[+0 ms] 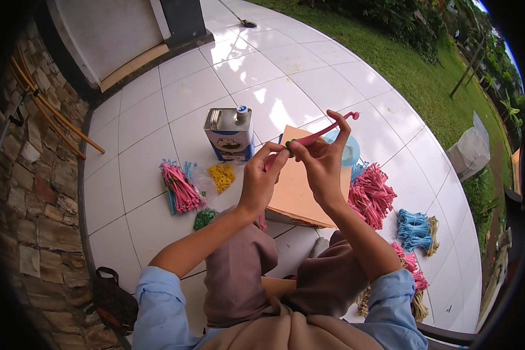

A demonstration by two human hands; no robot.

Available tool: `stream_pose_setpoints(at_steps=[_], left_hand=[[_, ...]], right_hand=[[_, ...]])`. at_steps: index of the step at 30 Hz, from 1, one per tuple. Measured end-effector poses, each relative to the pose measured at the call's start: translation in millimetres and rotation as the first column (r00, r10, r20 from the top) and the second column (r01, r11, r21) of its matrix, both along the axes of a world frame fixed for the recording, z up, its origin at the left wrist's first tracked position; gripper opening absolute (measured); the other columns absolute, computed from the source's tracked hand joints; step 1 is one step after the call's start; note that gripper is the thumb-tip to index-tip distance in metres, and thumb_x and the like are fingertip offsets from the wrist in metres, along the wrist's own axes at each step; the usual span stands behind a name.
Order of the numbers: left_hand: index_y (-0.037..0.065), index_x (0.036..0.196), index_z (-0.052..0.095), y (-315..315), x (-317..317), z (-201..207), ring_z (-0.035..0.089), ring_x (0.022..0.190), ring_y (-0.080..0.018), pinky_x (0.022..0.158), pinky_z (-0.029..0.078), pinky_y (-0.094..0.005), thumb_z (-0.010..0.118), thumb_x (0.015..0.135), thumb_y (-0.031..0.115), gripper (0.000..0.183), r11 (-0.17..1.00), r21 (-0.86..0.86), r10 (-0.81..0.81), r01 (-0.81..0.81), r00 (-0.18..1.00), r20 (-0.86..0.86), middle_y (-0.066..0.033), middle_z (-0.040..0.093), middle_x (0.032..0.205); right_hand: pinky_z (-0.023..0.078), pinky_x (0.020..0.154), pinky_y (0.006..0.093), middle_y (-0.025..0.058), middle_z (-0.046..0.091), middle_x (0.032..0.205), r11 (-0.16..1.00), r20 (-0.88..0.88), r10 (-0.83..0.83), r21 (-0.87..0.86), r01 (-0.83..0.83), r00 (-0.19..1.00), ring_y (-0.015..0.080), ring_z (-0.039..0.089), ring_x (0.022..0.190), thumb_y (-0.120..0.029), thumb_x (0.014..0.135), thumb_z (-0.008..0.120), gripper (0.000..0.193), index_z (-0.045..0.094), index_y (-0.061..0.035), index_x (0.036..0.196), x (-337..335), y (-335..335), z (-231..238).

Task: The person applies adhesive to small plastic flowers and a strap, then presses the flowers onto the strap while it rests on a board.

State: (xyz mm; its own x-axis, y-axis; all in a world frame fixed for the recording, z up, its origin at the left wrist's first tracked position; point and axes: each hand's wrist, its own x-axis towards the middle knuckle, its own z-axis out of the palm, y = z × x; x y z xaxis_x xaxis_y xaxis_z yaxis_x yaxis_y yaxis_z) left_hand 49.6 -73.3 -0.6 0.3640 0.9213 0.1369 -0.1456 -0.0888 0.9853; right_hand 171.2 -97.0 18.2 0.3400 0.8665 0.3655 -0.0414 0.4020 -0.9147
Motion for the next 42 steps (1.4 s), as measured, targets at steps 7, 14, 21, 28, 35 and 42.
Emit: stream_pose_setpoints(at_steps=[7,14,21,28,35,42], left_hand=[[0.005,0.093,0.055,11,-7,-10,0.034,0.048,-0.0020,0.044,0.026,-0.0204,0.047,0.092,0.019,0.017,0.971,-0.170,-0.146,0.168,0.980,0.131,0.0059,0.040,0.056],[-0.001,0.110,0.050,27,-42,-13,0.056,0.066,-0.0123,0.064,0.047,-0.0242,0.036,0.096,0.020,0.029,0.959,-0.129,-0.239,0.251,0.966,0.101,-0.0046,0.054,0.070],[0.001,0.111,0.047,37,-52,8,0.061,0.089,-0.0200,0.081,0.050,-0.0315,0.042,0.094,0.020,0.026,0.921,-0.318,-0.105,0.225,0.929,0.354,-0.0097,0.058,0.092],[-0.004,0.106,0.046,65,-58,13,0.055,0.104,-0.0272,0.089,0.047,-0.0338,0.045,0.092,0.021,0.028,0.886,-0.424,0.053,0.185,0.870,0.490,-0.0168,0.055,0.104],[0.003,0.135,0.024,34,-57,13,0.031,0.125,-0.0289,0.106,0.022,-0.0473,0.062,0.073,0.008,0.073,0.422,0.905,0.801,0.047,0.449,-0.397,-0.0182,0.038,0.129],[0.012,0.127,0.039,34,-57,0,0.059,0.080,-0.0286,0.078,0.048,-0.0382,0.060,0.079,0.012,0.052,0.653,0.572,0.165,0.497,0.643,-0.748,-0.0101,0.059,0.082]], right_hand=[[0.045,0.059,0.0233,0.0095,0.058,0.071,1.000,0.102,0.005,-0.015,-0.003,0.995,0.0124,0.057,0.064,0.003,0.079,0.061,0.067,0.020,-0.0113,0.131,0,10,-7],[0.048,0.068,0.0258,0.0189,0.060,0.099,0.976,-0.073,0.144,-0.156,-0.154,0.987,0.0180,0.060,0.081,-0.008,0.091,0.043,0.056,0.008,-0.0140,0.133,5,17,-21],[0.035,0.098,0.0351,0.0194,0.046,0.127,0.770,0.353,0.632,-0.388,-0.506,0.690,0.0290,0.049,0.110,0.003,0.073,0.056,0.080,0.003,-0.0067,0.132,-2,20,-107],[0.047,0.062,0.0229,0.0123,0.058,0.090,0.745,-0.025,0.609,-0.323,-0.583,0.793,0.0136,0.056,0.069,0.000,0.087,0.049,0.057,0.011,-0.0082,0.129,-45,-5,-70],[0.041,0.053,0.0222,0.0081,0.055,0.074,0.878,0.110,0.425,-0.293,-0.379,0.899,0.0110,0.047,0.053,-0.001,0.090,0.041,0.052,0.009,-0.0096,0.131,-7,-6,-21],[0.043,0.055,0.0244,0.0073,0.062,0.075,0.752,0.282,0.603,-0.513,-0.413,0.747,0.0120,0.057,0.060,-0.013,0.089,0.054,0.048,0.027,-0.0070,0.128,29,-18,-4]])
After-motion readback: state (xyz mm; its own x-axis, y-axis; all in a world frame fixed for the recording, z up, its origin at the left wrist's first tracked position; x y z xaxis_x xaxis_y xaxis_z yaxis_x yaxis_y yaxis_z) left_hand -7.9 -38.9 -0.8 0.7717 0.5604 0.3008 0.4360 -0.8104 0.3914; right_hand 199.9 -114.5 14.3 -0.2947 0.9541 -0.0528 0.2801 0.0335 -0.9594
